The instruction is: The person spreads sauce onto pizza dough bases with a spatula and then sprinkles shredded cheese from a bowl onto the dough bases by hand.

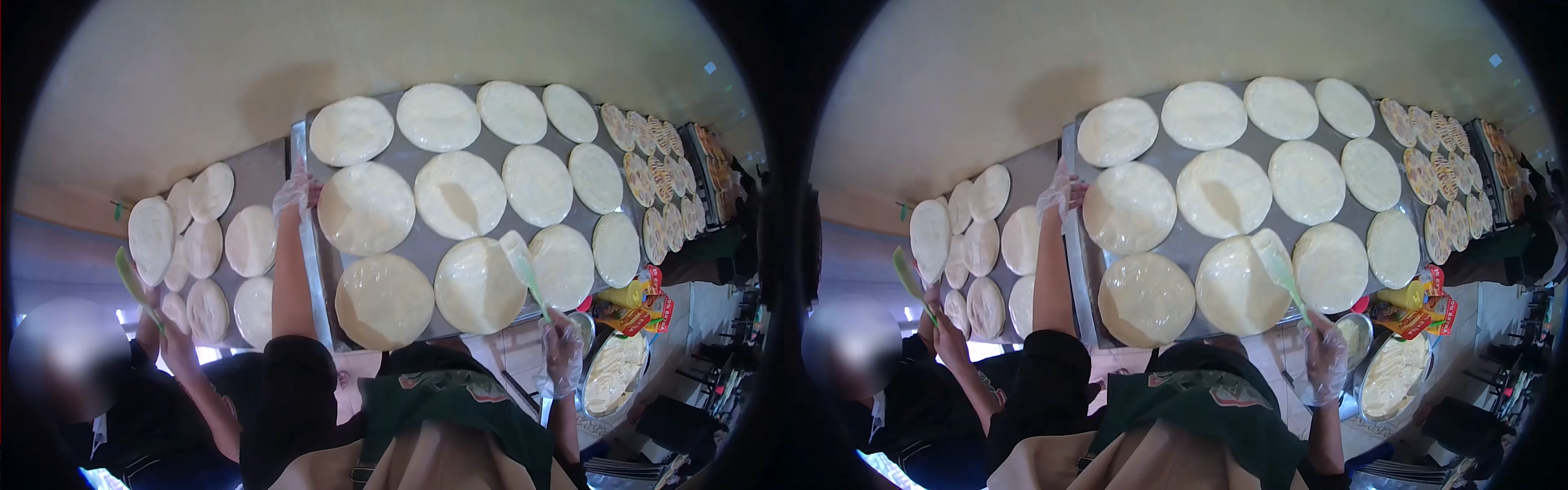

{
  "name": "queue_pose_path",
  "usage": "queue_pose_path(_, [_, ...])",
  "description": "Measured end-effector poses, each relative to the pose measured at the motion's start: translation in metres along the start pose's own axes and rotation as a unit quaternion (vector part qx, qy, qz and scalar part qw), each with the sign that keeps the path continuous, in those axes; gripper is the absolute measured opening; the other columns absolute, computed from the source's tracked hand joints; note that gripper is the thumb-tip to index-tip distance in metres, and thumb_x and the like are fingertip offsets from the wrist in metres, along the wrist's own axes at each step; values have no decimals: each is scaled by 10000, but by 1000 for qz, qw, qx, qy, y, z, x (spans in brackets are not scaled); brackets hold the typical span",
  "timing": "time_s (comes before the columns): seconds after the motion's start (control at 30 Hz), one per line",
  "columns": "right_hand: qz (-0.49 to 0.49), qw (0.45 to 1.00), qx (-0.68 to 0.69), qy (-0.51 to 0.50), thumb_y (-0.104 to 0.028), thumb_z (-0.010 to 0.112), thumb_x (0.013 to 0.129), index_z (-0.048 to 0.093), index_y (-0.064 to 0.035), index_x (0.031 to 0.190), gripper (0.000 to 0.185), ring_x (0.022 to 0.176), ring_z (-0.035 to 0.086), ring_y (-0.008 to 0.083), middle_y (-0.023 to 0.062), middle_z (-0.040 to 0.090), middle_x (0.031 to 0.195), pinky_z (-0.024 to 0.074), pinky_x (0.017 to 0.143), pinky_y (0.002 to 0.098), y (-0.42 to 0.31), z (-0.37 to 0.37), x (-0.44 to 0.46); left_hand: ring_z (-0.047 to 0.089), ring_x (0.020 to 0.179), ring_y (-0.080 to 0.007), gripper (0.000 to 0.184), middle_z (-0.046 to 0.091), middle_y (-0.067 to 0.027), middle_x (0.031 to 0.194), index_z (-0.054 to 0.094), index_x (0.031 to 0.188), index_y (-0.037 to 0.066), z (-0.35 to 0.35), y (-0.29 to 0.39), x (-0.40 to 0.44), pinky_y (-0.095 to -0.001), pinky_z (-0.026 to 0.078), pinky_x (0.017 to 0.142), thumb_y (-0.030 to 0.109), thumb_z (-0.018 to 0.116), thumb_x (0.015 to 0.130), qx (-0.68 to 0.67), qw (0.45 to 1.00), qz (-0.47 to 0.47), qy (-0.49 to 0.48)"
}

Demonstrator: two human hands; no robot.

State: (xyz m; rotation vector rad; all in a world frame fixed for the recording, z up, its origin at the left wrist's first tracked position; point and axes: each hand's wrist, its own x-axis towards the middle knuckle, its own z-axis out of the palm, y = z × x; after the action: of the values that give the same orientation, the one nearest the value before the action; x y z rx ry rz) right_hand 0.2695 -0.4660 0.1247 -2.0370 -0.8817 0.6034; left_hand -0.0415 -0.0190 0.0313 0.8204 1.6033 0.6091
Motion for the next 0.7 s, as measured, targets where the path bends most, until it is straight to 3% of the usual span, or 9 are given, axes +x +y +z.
queue_pose_path(0.17, [-29,999,-4,-33,-47,548,826,576,2,1075,255,956,564,218,150,596,1027,426,853,309,9,3,4,500,556,-123,675,551,-37,665,599,878,3,-8,-42,17,-256,402,540,658,478,772,9,995,100,5])
queue_pose_path(0.27, [-46,998,-11,-52,-50,548,824,577,-5,1074,256,952,566,225,152,599,1019,427,849,315,9,4,7,482,559,-118,656,532,-25,648,606,862,9,-6,-41,13,-260,393,552,650,503,765,23,996,89,21])
queue_pose_path(0.33, [-110,990,-47,-76,-28,510,859,542,13,1099,246,933,557,179,140,575,1049,445,826,285,8,2,7,494,603,-134,675,544,-39,671,615,882,7,-4,-41,3,-274,404,604,660,485,769,-19,997,77,12])
queue_pose_path(0.4, [-110,990,-40,-81,-35,513,861,542,9,1100,245,934,559,181,140,573,1047,446,825,285,7,1,6,458,515,-97,709,535,-5,670,574,946,28,-5,-52,9,-233,380,483,693,380,793,-7,992,128,-9])
queue_pose_path(0.43, [-108,990,-33,-84,-41,516,862,543,4,1100,244,934,560,183,140,571,1044,447,823,286,7,1,6,458,515,-97,709,535,-5,670,574,946,28,-5,-56,15,-233,380,483,693,380,793,-9,992,129,-7])
queue_pose_path(0.5, [-113,989,-35,-86,-43,519,862,545,3,1096,240,935,559,183,140,569,1044,449,819,285,9,0,5,494,590,-138,748,546,-40,672,620,818,25,-6,-61,22,-269,408,605,712,326,797,33,996,87,5])
queue_pose_path(0.57, [-116,989,-36,-87,-46,522,862,547,3,1093,237,936,559,183,140,567,1044,450,816,283,8,-1,4,505,592,-144,752,561,-45,676,619,817,29,-9,-67,20,-279,414,605,711,300,805,30,996,84,-7])
queue_pose_path(0.63, [-63,995,-23,-74,-93,531,843,575,-14,1067,241,934,570,239,159,599,1026,435,823,325,4,-2,2,517,594,-149,758,576,-50,680,619,815,33,-11,-66,-2,-288,420,604,709,275,812,29,996,78,-20])
queue_pose_path(0.7, [-84,994,-18,-70,-95,531,844,574,-15,1065,239,933,570,242,159,598,1027,435,824,329,9,-2,1,571,640,-161,769,620,-73,725,616,879,22,-23,-54,-45,-295,444,632,695,250,825,88,995,-31,-26])
